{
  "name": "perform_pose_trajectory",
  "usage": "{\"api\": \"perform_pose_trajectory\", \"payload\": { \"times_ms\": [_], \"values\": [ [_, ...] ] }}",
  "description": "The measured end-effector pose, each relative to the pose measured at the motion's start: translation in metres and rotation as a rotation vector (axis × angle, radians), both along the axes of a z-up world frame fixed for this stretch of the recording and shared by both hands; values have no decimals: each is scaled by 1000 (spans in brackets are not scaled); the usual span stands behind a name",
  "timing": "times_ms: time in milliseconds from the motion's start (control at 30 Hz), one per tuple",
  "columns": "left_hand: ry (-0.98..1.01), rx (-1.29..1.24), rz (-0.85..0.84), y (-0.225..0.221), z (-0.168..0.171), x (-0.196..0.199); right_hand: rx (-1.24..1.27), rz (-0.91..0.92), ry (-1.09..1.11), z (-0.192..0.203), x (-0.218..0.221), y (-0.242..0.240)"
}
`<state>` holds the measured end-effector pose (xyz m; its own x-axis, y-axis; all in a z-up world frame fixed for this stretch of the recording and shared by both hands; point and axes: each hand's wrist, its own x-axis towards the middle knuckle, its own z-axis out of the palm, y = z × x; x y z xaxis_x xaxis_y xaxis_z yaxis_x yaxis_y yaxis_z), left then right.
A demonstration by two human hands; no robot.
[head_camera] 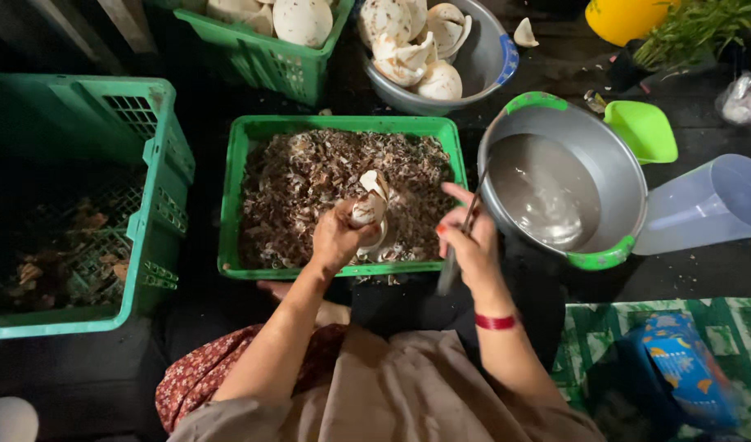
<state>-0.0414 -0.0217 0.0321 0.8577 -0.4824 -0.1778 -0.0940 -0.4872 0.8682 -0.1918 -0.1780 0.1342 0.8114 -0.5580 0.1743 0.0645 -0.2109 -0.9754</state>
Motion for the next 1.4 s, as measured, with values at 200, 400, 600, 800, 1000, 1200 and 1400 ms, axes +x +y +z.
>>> {"api": "perform_pose_trajectory", "payload": {
  "times_ms": [200, 400, 600, 800, 1000, 1200, 1400],
  "values": [
    [-23, 78, 16, -5, 7, -5, -228, 24, 623, -23, 48, 7],
    [-60, -30, 50, 2, 15, -8, -341, 38, 831, -87, 29, 0],
    [-200, -18, 17, 2, 6, -13, 270, -59, 356, -143, 18, -16],
    [-377, 50, -54, -15, -21, -14, -5, 194, 415, -14, 16, 37],
    [-478, 284, -156, -19, -36, -16, -215, 217, 480, -63, 32, 22],
    [-450, 312, -194, -16, 23, -26, -263, 171, 516, -27, 29, 38],
    [-444, 239, -198, -18, -29, -14, -272, 214, 601, -21, 28, 37]
  ]
}}
